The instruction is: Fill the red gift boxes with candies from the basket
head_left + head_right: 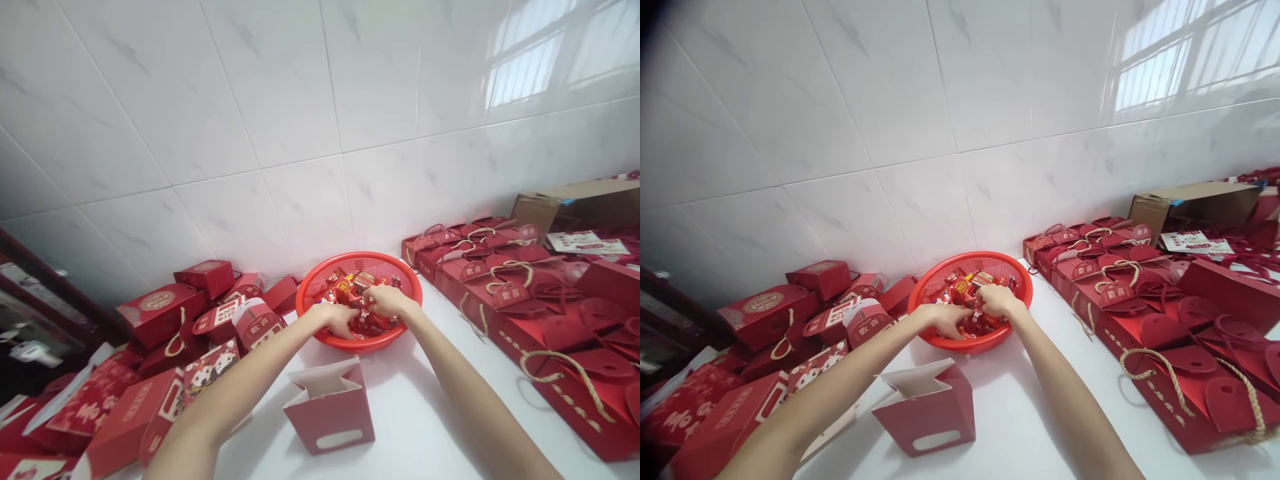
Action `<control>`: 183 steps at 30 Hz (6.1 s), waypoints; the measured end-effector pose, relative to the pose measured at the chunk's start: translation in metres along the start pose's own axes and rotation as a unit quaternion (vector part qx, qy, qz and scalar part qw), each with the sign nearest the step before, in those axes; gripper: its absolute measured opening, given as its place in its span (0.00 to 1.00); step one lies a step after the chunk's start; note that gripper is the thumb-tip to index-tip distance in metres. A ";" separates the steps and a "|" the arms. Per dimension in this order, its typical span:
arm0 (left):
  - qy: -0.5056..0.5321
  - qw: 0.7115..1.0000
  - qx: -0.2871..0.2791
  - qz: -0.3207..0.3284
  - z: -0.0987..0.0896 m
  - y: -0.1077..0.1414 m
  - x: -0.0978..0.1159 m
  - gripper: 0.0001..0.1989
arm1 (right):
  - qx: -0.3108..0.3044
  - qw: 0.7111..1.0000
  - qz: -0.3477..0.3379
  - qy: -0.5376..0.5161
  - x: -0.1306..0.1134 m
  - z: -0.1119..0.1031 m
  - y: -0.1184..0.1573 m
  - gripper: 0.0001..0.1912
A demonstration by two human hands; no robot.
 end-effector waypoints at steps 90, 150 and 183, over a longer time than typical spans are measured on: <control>0.121 0.959 0.210 0.145 -0.033 -0.008 -0.006 0.12 | 0.104 0.937 0.005 -0.333 0.036 -0.013 -0.020 0.07; -0.113 0.993 -0.010 -0.034 0.012 -0.008 0.001 0.38 | 0.040 0.946 -0.037 -0.319 0.025 -0.009 -0.016 0.14; 0.453 0.866 0.179 0.118 -0.012 0.002 -0.010 0.24 | -0.027 0.896 -0.165 -0.412 0.009 -0.011 -0.008 0.13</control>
Point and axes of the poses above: each hand's wrist, its own y-axis away from the middle knuckle, its own z-axis out of the palm, x = y × z, the point moved 8 cm from there along -y, towards the middle knuckle, and after that the axes turned 14 degrees about z, right-handed, at the moved point
